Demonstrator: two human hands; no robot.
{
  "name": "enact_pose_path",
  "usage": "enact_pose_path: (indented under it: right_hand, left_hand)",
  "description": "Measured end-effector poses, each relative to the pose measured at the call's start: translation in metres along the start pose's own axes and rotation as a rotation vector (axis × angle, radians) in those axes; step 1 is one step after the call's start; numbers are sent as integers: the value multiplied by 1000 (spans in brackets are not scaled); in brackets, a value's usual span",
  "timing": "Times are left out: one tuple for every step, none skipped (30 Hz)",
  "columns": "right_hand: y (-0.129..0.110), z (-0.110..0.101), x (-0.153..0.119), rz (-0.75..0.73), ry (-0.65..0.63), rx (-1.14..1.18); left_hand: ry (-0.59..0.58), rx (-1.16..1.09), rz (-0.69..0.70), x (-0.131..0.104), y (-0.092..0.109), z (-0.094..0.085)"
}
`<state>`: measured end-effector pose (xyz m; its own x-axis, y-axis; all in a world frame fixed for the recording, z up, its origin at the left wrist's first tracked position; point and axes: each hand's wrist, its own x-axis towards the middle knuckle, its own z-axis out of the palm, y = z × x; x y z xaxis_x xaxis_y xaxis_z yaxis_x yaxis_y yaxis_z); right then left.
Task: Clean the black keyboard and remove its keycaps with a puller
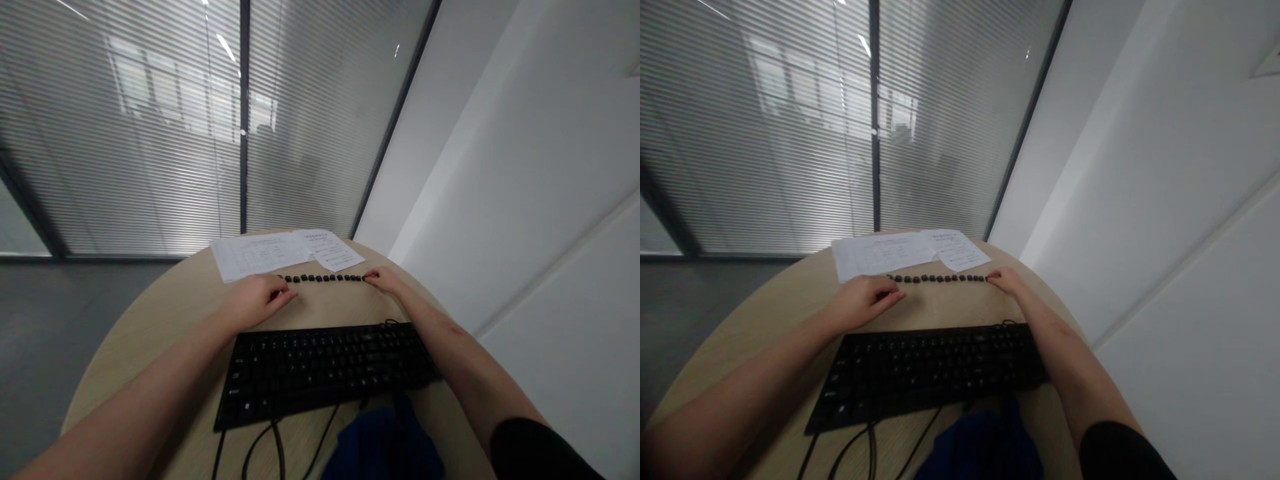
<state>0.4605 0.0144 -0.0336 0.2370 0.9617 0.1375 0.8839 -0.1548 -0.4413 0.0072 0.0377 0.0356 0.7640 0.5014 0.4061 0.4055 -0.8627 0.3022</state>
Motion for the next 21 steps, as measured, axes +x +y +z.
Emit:
enact_pose_path:
  right_hand:
    - [0,0,0,0,-2,11]
    - [-1,0,-1,0,0,26]
    - [-2,-1,-2,2,4,44]
    - [-3,-3,-4,5,14,64]
    - [-4,-5,-6,8,30,86]
    - [-5,-9,-8,11,52,109]
    - [-7,-13,-12,14,80,134]
    - [-8,-19,-16,16,115,161]
    - [-10,-25,-21,19,154,190]
    - [-11,-32,-28,22,198,224]
    - [-13,-39,-36,28,242,260]
    - [-15,-46,-47,34,285,292]
    - [-17,-52,-59,39,329,340]
    - [-19,-56,-73,42,365,411]
    - [-21,-60,-88,45,388,508]
    - [-24,-61,-104,47,396,664]
    - [-28,-62,-120,61,364,821]
    - [-32,-62,-135,87,302,952]
    - [-36,-61,-149,113,236,1053]
    - [-41,-60,-161,134,179,1118]
    - [-45,-58,-170,145,134,1156]
  left_hand:
    - [-2,4,-11,0,-2,1]
    - [-1,9,-18,0,-3,2]
    - [-2,15,-23,0,-5,3]
    - [0,21,-28,0,-6,3]
    - [1,26,-33,0,-6,3]
    - [2,30,-37,-1,-7,3]
    - [3,34,-39,-1,-7,2]
    - [4,36,-40,-1,-6,1]
    - [4,37,-39,-1,-6,1]
    - [1,36,-38,-1,-5,0]
    - [-6,35,-38,-1,-4,0]
    - [-19,35,-39,0,-3,0]
    - [-38,38,-39,1,-3,0]
    - [-61,42,-35,1,-2,1]
    - [-89,47,-29,2,-2,3]
    - [-120,50,-19,3,-2,5]
    - [-155,49,-5,4,-2,7]
    - [-188,45,7,4,-3,9]
    - [-220,35,17,5,-3,12]
    - [-254,23,21,5,-2,13]
    - [-285,10,21,5,-2,15]
